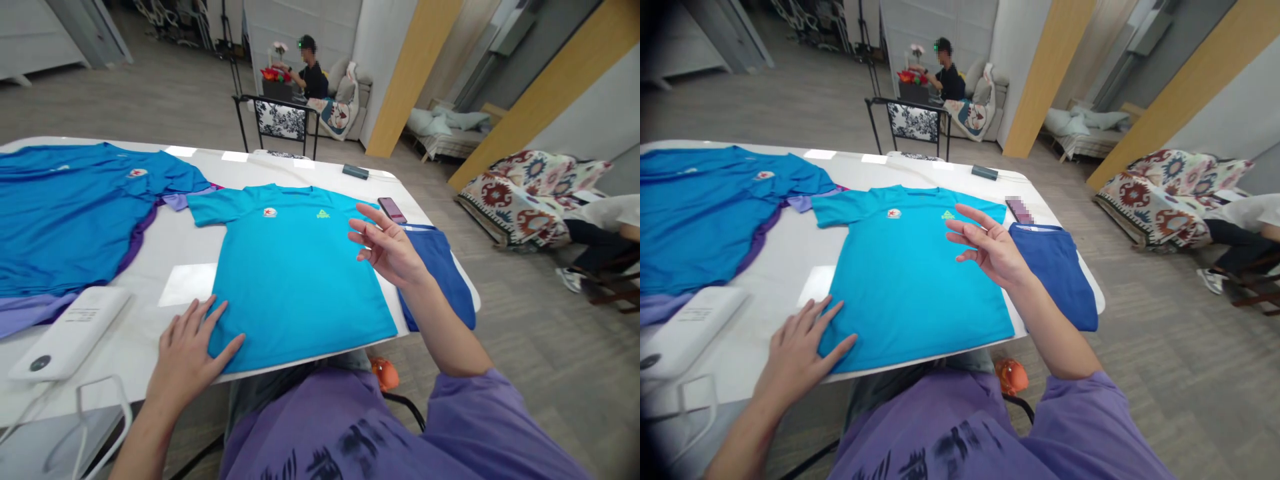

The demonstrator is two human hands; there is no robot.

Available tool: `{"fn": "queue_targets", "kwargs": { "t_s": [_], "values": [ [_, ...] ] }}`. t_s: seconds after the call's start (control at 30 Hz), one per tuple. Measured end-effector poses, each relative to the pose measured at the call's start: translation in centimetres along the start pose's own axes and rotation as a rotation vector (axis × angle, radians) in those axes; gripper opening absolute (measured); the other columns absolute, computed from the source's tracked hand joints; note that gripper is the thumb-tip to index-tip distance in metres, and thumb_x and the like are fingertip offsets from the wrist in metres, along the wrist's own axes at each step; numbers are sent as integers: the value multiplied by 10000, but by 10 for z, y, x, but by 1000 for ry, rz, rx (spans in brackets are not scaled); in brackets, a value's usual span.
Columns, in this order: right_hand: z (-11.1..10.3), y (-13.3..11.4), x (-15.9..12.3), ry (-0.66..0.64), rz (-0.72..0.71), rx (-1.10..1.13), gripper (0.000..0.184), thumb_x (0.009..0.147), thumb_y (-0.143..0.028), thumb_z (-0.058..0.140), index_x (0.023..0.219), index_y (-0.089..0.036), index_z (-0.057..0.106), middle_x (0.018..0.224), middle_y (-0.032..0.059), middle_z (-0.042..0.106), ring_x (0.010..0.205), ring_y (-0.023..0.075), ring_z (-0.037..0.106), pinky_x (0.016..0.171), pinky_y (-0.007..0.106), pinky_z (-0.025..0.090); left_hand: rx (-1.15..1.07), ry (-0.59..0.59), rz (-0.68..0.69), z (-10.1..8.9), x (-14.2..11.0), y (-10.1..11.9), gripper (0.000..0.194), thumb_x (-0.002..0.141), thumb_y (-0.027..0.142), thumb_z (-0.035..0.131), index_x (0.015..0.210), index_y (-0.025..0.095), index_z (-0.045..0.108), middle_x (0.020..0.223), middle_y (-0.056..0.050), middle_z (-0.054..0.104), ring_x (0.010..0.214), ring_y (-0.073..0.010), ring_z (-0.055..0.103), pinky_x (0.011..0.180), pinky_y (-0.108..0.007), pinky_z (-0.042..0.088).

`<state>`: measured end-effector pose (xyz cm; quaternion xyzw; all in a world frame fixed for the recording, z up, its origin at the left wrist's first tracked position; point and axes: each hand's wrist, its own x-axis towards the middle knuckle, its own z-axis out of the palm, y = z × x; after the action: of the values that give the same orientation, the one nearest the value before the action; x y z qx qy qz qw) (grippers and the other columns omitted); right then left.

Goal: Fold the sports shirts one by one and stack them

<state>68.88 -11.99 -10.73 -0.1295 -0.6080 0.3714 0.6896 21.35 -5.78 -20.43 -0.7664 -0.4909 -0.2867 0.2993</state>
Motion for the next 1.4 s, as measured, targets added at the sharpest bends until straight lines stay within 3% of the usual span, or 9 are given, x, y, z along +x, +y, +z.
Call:
{"fn": "queue_targets", "kwargs": {
  "t_s": [0.17, 0.3, 0.5, 0.67, 0.8, 1.03, 1.17, 1.3, 1.4],
  "values": [
    [9, 63, 23, -23, -19, -310, 503, 800, -597, 1024, 1149, -300, 815, 866, 5, 821, 835, 229, 817, 695, 339, 686, -93, 62, -74, -12, -1, 9, 756, 1073, 654, 603, 1713, 262, 510, 1811, -166, 459, 1694, -386, 404, 1379, -587, 343],
    [42, 128, 83, -264, 39, -627, 532, 953, -781, 810, 1051, -258, 804, 852, 41, 826, 752, 211, 775, 713, 342, 636, -96, 204, -234, -21, -1, 17, 574, 1098, 581, 622, 1568, 251, 628, 1559, -192, 648, 1456, -382, 597, 1226, -560, 449],
    [168, 172, 226, -502, -58, -914, 447, 1092, -674, 673, 1177, -244, 764, 1095, 62, 855, 889, 225, 810, 823, 353, 631, -5, 150, -431, -34, -14, 32, 435, 1091, 578, 658, 1309, 206, 720, 1337, -185, 698, 1244, -381, 634, 1071, -552, 474],
    [277, 198, 343, -318, -94, -1297, 453, 1114, -612, 634, 1316, -218, 732, 1385, 146, 797, 1315, 368, 749, 1102, 500, 615, -33, 67, -502, -45, -24, 40, 295, 1084, 521, 697, 1120, 230, 728, 1200, -106, 712, 1113, -316, 661, 991, -495, 455],
    [317, 223, 399, -267, -10, -1495, 710, 1061, -682, 684, 1499, -124, 650, 1547, 266, 691, 1448, 454, 671, 1230, 598, 528, -143, 27, -484, -45, -31, 40, 203, 1105, 439, 676, 1066, 243, 711, 1115, -62, 736, 1071, -283, 685, 1002, -486, 419],
    [310, 247, 438, -469, 67, -1448, 361, 1048, -398, 700, 1353, -210, 750, 1445, 168, 770, 1404, 378, 713, 1178, 474, 575, -379, 127, -439, -24, -41, 41, 145, 1116, 338, 655, 1012, 237, 657, 964, 11, 760, 941, -220, 732, 1035, -462, 410],
    [292, 237, 442, -386, 25, -1265, 251, 1095, -359, 624, 1287, -207, 679, 1368, 164, 782, 1348, 351, 726, 1163, 492, 586, -498, 206, -296, -24, -35, 54, 111, 1118, 260, 646, 1018, 239, 602, 936, 40, 730, 866, -173, 722, 999, -420, 435],
    [248, 203, 439, -226, 89, -876, 196, 1171, -447, 506, 1215, -261, 548, 1091, 52, 755, 1014, 237, 774, 960, 433, 658, -558, 315, -142, -35, -18, 77, 171, 1097, 160, 647, 979, 242, 553, 870, 54, 678, 799, -153, 677, 930, -389, 446],
    [188, 170, 432, -70, 92, -633, 249, 1177, -531, 504, 1182, -283, 483, 942, -11, 662, 830, 173, 691, 855, 372, 641, -612, 360, -27, -41, -3, 99, 183, 1067, 113, 672, 1004, 244, 562, 880, 53, 681, 802, -142, 673, 925, -381, 450]
  ]
}}
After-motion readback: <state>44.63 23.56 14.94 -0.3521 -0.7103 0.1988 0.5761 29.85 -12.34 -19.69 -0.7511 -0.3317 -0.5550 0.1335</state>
